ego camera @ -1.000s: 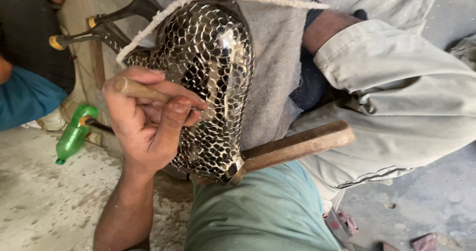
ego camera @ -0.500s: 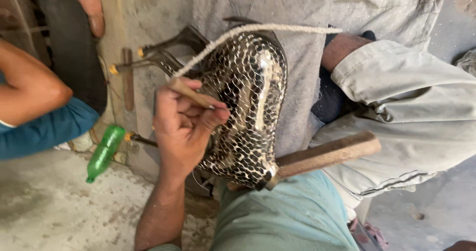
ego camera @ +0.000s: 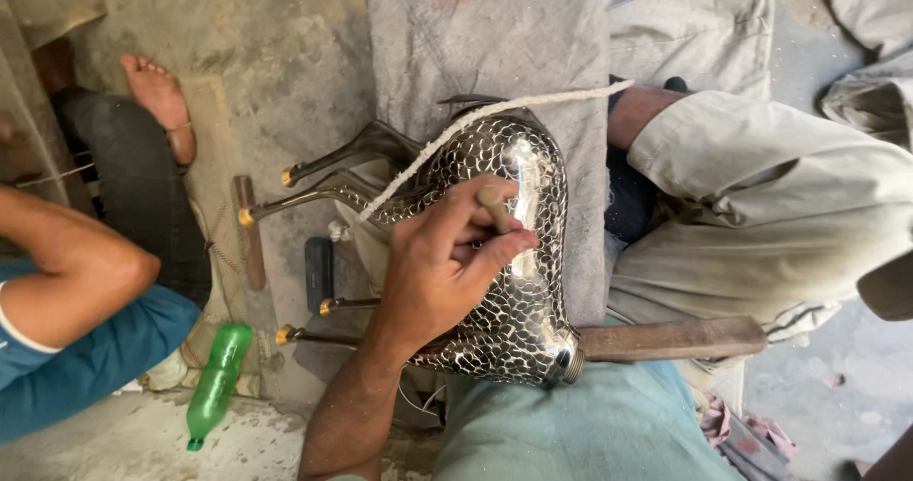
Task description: The person sits on the floor holding a silver metal animal figurine on their lap. They hold a small punch against the figurine's textured surface and strike it repeatedly with a wooden mallet, repositioning the punch to work different spots of the decorative pattern.
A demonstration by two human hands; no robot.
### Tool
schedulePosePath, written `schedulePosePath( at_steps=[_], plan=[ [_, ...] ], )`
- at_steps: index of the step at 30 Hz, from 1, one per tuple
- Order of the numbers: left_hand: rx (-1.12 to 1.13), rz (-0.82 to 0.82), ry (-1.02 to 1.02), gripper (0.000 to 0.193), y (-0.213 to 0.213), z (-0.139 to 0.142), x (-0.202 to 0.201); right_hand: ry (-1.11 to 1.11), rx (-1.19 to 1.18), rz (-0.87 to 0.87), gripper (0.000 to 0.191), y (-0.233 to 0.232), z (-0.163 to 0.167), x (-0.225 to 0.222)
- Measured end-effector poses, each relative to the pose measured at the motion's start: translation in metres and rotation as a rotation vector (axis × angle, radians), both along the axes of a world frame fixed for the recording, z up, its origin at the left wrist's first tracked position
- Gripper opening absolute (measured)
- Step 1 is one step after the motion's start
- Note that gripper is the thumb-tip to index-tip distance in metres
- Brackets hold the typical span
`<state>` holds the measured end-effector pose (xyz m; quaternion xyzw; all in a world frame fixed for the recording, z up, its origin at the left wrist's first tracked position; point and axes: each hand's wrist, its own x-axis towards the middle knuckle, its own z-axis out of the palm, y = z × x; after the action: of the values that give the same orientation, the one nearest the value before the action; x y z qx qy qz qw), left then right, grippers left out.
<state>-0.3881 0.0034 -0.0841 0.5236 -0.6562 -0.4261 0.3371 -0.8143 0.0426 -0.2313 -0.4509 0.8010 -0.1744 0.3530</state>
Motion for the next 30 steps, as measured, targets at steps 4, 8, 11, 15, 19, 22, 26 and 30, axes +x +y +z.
schedulePosePath(
  at_steps=[4,8,11,15,19,22,26,30],
  plan=[
    [0.033,-0.138,0.026,0.032,-0.015,-0.008,-0.01,-0.042,-0.031,0.114,0.032,-0.02,0.011,0.004],
    [0.031,-0.237,-0.077,0.035,-0.03,-0.012,-0.015,-0.097,-0.092,0.251,0.033,-0.052,0.048,0.026],
    [0.013,-0.314,-0.084,0.033,-0.036,-0.015,-0.016,0.087,-0.223,0.495,0.039,-0.076,0.092,0.048],
    [-0.039,-0.342,-0.087,0.034,-0.039,-0.019,-0.016,-0.227,-0.369,0.445,0.042,-0.101,0.13,0.083],
    [-0.044,-0.343,-0.103,0.032,-0.039,-0.022,-0.014,-0.083,-0.232,0.471,0.047,-0.112,0.143,0.096],
    [-0.102,-0.359,-0.148,0.032,-0.041,-0.023,-0.013,0.291,-0.348,0.786,0.05,-0.117,0.148,0.093],
    [-0.012,-0.359,-0.084,0.032,-0.042,-0.022,-0.012,0.031,-0.246,0.652,0.042,-0.121,0.155,0.097],
    [-0.004,-0.367,-0.088,0.031,-0.045,-0.025,-0.011,0.274,-0.355,0.782,0.038,-0.13,0.162,0.113]
  ],
)
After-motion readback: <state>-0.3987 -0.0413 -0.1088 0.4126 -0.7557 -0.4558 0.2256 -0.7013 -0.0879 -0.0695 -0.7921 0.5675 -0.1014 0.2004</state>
